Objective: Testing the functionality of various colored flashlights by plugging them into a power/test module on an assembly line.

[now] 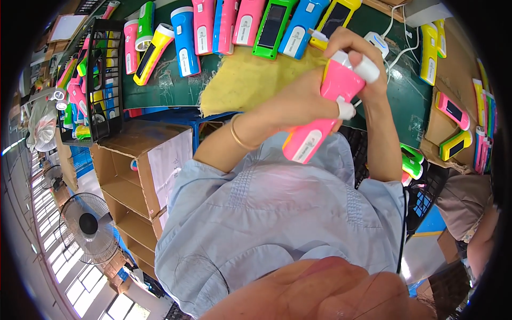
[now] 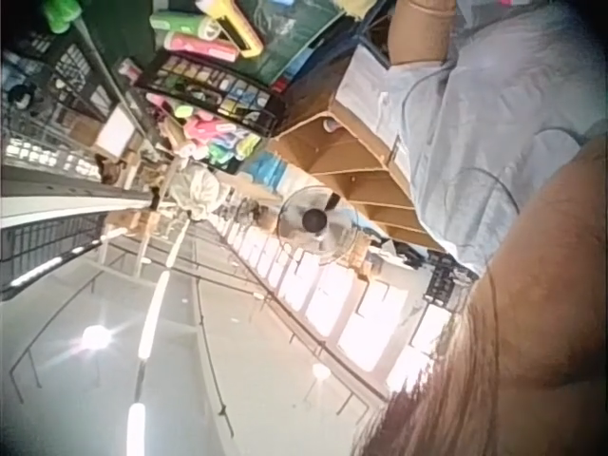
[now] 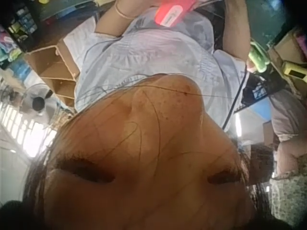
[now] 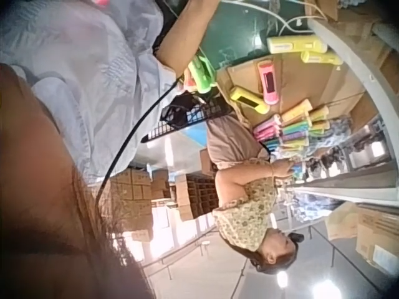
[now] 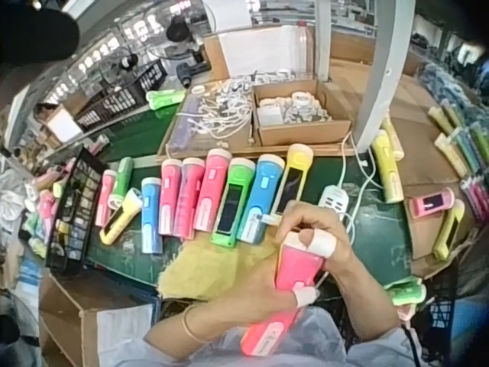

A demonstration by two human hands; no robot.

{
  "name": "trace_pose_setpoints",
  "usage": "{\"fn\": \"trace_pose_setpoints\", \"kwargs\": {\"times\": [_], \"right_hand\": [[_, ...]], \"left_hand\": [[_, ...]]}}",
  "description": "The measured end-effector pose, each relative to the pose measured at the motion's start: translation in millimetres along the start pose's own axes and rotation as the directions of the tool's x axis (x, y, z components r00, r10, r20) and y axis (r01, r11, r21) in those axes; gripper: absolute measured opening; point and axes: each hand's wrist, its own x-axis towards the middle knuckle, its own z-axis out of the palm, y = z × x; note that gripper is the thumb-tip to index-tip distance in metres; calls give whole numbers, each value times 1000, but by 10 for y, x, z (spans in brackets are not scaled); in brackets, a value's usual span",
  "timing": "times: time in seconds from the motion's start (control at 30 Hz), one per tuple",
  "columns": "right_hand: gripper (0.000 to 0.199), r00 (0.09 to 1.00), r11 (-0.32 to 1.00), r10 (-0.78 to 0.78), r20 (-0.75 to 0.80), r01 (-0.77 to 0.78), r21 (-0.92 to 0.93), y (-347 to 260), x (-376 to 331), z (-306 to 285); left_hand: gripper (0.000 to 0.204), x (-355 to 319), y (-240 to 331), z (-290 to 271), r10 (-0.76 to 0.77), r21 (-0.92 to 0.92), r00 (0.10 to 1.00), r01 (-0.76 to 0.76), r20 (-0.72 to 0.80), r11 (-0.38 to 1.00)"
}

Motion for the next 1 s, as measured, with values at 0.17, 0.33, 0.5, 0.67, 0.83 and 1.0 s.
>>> {"fn": "trace_pose_setpoints", "kwargs": {"times": [0.17, 0.33, 0.5, 0.67, 0.83, 1.0], "right_hand": [[19, 977, 929, 214, 8, -201, -310, -70, 52, -12], [23, 964, 866, 70, -255, -185, -464, -118, 39, 76], [24, 808, 968, 207, -552, -251, -4, -236, -340, 105], [22, 745, 939, 345, -571, -267, 219, -227, -698, 386], [21, 681, 872, 489, -545, -374, 315, -99, -808, 396], [17, 731, 868, 478, -487, -311, 386, -60, -812, 346]], "left_hand": [[36, 16, -38, -7, 77, 149, 993, -64, -84, 987], [37, 186, -157, -137, 246, 198, 956, -214, -157, 957], [24, 238, 40, -337, 225, -303, 960, -267, -166, 915], [24, 274, 192, -286, 224, -372, 953, -288, -205, 882], [27, 342, 213, -335, 191, -359, 948, -277, -255, 892], [28, 406, 399, -457, 464, 151, 861, -440, -208, 885]]}}
